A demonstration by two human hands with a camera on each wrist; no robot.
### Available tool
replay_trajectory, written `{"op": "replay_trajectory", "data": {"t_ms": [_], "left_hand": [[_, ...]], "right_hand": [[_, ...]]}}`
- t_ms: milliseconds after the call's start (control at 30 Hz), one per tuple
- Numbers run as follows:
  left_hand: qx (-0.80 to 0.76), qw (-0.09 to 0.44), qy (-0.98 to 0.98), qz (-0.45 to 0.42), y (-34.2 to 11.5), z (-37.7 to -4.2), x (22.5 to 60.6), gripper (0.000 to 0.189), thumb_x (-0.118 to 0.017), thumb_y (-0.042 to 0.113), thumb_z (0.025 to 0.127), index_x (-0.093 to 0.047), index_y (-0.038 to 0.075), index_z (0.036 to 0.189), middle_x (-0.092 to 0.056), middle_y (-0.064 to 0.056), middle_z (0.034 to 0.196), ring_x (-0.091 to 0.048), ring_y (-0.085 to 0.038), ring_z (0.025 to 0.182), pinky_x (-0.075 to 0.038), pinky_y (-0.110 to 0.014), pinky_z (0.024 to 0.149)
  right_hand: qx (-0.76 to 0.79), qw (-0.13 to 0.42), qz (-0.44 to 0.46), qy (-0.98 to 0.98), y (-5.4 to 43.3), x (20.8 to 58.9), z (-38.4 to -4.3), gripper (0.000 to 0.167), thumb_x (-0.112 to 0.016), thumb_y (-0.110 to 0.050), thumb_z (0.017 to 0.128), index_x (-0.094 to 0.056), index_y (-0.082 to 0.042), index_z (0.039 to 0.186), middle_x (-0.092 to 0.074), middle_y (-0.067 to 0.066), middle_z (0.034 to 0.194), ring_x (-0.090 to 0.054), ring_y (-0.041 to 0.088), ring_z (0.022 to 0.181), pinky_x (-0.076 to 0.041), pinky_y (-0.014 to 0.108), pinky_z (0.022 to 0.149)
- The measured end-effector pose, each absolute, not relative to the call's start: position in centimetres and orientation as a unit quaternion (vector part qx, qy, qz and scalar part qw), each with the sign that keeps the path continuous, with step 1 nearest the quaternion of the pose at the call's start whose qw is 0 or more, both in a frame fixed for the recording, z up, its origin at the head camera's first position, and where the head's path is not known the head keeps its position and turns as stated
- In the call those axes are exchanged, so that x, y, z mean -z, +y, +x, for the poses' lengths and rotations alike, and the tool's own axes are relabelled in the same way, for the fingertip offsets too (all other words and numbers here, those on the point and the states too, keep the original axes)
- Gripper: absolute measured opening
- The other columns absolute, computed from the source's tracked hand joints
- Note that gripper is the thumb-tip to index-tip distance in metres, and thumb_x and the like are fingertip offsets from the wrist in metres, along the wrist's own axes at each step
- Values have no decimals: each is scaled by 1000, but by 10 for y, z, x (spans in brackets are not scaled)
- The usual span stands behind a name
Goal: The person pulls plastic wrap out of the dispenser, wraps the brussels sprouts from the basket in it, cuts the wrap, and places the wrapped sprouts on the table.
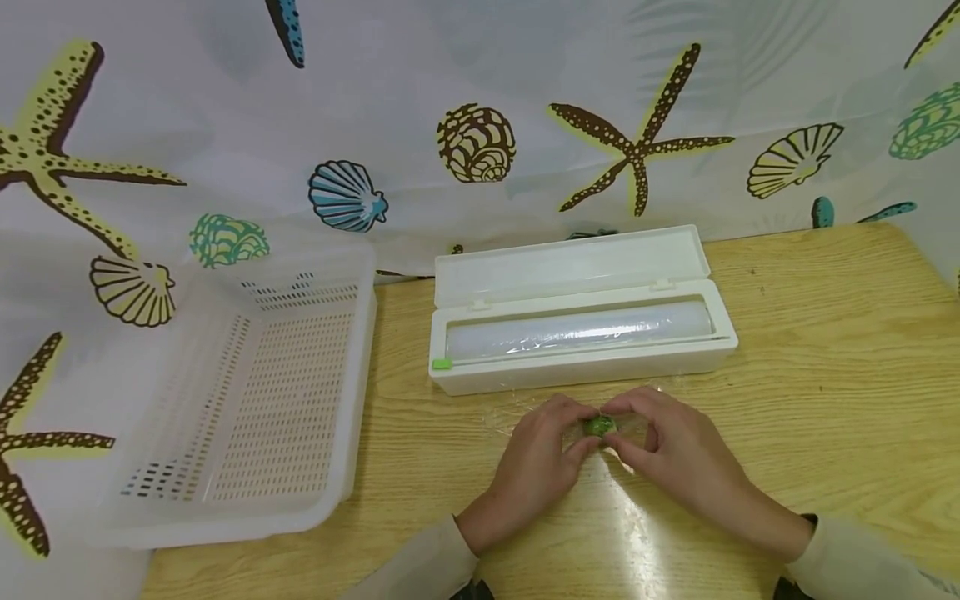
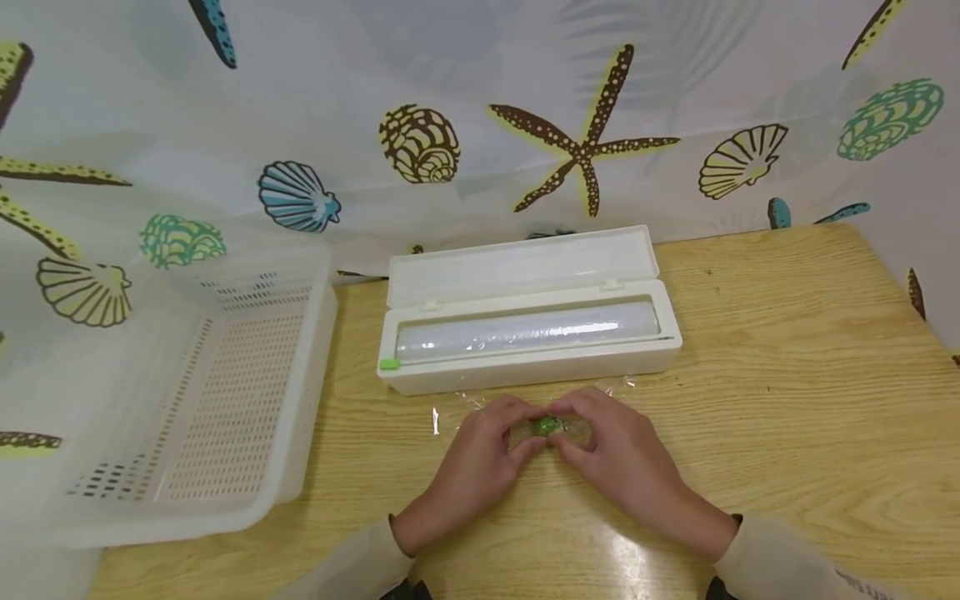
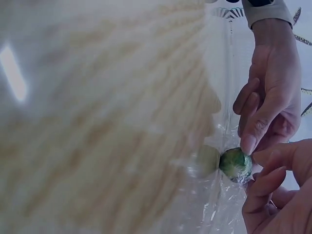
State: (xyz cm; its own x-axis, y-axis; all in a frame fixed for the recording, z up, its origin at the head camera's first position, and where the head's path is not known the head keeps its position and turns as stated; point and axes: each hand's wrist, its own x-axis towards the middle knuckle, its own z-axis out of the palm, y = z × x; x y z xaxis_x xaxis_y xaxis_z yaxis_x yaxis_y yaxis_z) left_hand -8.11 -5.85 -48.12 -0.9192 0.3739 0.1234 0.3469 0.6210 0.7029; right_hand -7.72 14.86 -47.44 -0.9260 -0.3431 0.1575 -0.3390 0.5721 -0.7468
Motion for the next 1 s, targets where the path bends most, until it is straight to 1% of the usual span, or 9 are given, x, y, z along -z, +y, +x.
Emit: {"op": "replay_trajectory", "data": {"t_ms": [133,233,300,533,633,733,867,933,1000], "left_hand": [[-374,21,905,203,-57,-80,481,31,-82,1,97,-78,0,127,-68,-7,112,-62,-12,89,-53,-24,75],[-365,24,907,207,-56,-79,481,31,-78,0,99,-76,-1,130,-66,-9,114,-59,-10,86,-50,-22,71],[-362,25,908,209,-55,-78,481,31,-77,-1,101,-75,-4,131,-65,-10,116,-59,-11,86,-50,-22,70],[-378,60,904,189,-54,-78,479,31,-74,2,102,-74,-6,132,-63,-7,108,-55,-8,84,-50,-22,71],[-379,62,904,186,-54,-78,478,29,-75,3,102,-75,-6,130,-63,-7,107,-55,-10,84,-50,-23,72],[-378,59,905,183,-55,-77,477,30,-78,3,99,-75,-6,128,-65,-8,109,-61,-14,91,-54,-27,79],[-370,50,910,181,-55,-75,477,39,-86,2,92,-73,-6,127,-68,-11,115,-66,-21,101,-58,-33,89],[-363,40,913,183,-55,-74,477,41,-89,2,89,-73,-5,126,-69,-11,116,-67,-22,102,-58,-35,91],[-358,28,914,186,-55,-74,477,43,-91,2,87,-73,-4,125,-68,-10,115,-67,-23,102,-59,-35,90]], "right_hand": [[429,1,-199,881,147,473,-74,36,-88,-4,91,-78,-13,125,-76,-4,115,-51,0,57,-46,26,48],[429,7,-204,880,147,474,-74,39,-89,0,89,-78,-11,125,-76,0,120,-53,-1,59,-48,25,50],[422,4,-209,882,147,475,-76,40,-90,2,88,-78,-9,125,-77,1,121,-53,-1,60,-49,25,52],[402,1,-225,887,149,479,-82,40,-93,-7,87,-79,-12,125,-77,0,119,-50,-4,61,-48,25,55],[403,5,-228,886,150,479,-83,38,-93,-10,89,-80,-13,124,-78,-2,115,-50,-4,60,-47,25,55],[406,8,-231,884,151,479,-85,36,-92,-12,90,-81,-15,124,-78,-3,114,-49,-3,59,-47,25,54],[406,14,-236,883,154,479,-87,37,-92,-10,90,-81,-16,125,-78,-3,112,-50,-2,61,-47,25,54],[400,16,-240,884,154,479,-88,38,-91,-9,90,-80,-16,126,-77,-2,113,-51,-2,63,-48,26,56],[393,17,-245,886,155,478,-89,39,-90,-10,91,-80,-15,128,-77,-1,114,-51,-2,65,-49,26,59]]}}
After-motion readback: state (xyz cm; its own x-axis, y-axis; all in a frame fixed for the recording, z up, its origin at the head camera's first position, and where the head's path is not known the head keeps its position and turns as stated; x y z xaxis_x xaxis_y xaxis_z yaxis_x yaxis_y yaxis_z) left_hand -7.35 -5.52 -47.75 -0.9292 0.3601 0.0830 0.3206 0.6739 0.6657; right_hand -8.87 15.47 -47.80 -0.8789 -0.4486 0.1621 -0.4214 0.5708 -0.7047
